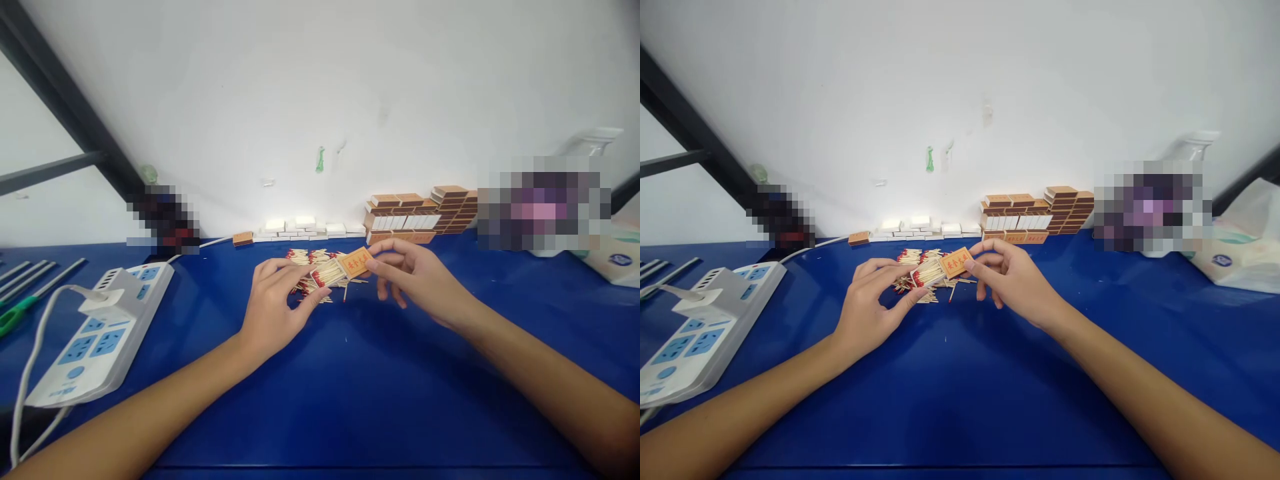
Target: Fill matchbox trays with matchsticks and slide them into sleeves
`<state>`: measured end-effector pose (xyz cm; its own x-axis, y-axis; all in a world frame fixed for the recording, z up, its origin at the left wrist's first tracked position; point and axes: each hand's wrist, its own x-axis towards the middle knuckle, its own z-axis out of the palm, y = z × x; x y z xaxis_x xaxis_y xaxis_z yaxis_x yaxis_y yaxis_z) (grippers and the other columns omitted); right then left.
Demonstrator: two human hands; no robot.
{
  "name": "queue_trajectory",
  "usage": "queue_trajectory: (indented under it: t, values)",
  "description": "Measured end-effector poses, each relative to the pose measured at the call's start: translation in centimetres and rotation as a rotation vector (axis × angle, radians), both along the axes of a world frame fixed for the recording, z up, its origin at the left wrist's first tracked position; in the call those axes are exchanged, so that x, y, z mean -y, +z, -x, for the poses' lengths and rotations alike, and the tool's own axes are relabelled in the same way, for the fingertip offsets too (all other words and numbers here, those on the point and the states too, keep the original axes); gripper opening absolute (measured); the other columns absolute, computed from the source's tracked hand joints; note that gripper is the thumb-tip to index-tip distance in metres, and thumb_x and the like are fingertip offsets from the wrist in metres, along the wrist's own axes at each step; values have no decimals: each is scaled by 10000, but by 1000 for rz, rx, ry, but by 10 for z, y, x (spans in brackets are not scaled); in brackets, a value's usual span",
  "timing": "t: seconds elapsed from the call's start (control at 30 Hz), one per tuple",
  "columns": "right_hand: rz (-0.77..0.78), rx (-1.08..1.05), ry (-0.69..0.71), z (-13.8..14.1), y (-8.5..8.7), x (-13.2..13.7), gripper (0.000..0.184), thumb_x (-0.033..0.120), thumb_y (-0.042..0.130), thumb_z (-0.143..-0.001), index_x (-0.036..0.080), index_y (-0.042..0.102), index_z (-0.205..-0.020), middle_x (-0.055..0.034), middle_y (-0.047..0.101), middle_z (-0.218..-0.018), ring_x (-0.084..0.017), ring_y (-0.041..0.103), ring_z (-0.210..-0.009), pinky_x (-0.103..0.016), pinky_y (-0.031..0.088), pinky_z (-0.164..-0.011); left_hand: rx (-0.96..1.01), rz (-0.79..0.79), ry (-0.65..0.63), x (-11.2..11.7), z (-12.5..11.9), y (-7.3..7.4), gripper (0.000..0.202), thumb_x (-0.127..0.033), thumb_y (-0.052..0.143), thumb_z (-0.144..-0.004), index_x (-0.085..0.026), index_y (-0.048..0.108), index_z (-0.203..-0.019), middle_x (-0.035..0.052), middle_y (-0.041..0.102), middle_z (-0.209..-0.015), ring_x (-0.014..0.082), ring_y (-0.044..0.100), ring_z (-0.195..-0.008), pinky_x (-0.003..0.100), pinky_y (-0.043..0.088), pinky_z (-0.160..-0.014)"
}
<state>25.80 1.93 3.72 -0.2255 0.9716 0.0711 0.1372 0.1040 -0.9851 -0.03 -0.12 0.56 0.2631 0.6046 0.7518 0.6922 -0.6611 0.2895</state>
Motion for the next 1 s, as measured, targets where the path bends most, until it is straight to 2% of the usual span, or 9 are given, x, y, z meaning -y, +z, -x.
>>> queue_trajectory:
  t: [0.2,0.47,0.8,0.9,1.0]
  values:
    - [0,19,19,1,-1,2,621,552,794,-855,224,569,-1333,-11,721,-769,-142,621,-528,-232,431,-376,0,-2,-7,0,0,1,296,-391,795,-917,-225,748,-1157,61,799,-1016,263,690,-1013,486,517,-933]
    - [65,2,63,-1,-4,-1,605,563,759,-892,217,619,-1368,-4,679,-683,-144,597,-543,-235,427,-398,12,-9,-46,0,0,1,313,-394,794,-918,-217,745,-1171,59,803,-989,259,688,-1002,478,543,-918]
    - [-6,20,133,-1,-2,2,605,553,723,-931,242,574,-1428,-9,698,-737,-141,607,-551,-235,463,-414,27,-15,-74,1,-2,1,322,-395,801,-913,-216,745,-1174,59,810,-987,260,694,-998,482,559,-898]
    - [-22,45,202,4,-4,7,615,555,654,-981,241,533,-1495,-18,689,-747,-157,634,-586,-247,501,-428,29,-4,-87,1,-2,0,334,-421,813,-895,-219,751,-1154,58,813,-996,263,695,-997,490,560,-900]
    - [0,53,310,12,-9,17,693,567,564,-1027,244,394,-1617,-40,702,-807,-173,651,-636,-276,554,-466,61,8,-84,0,0,1,354,-452,820,-873,-215,764,-1129,65,803,-975,258,697,-978,473,573,-879]
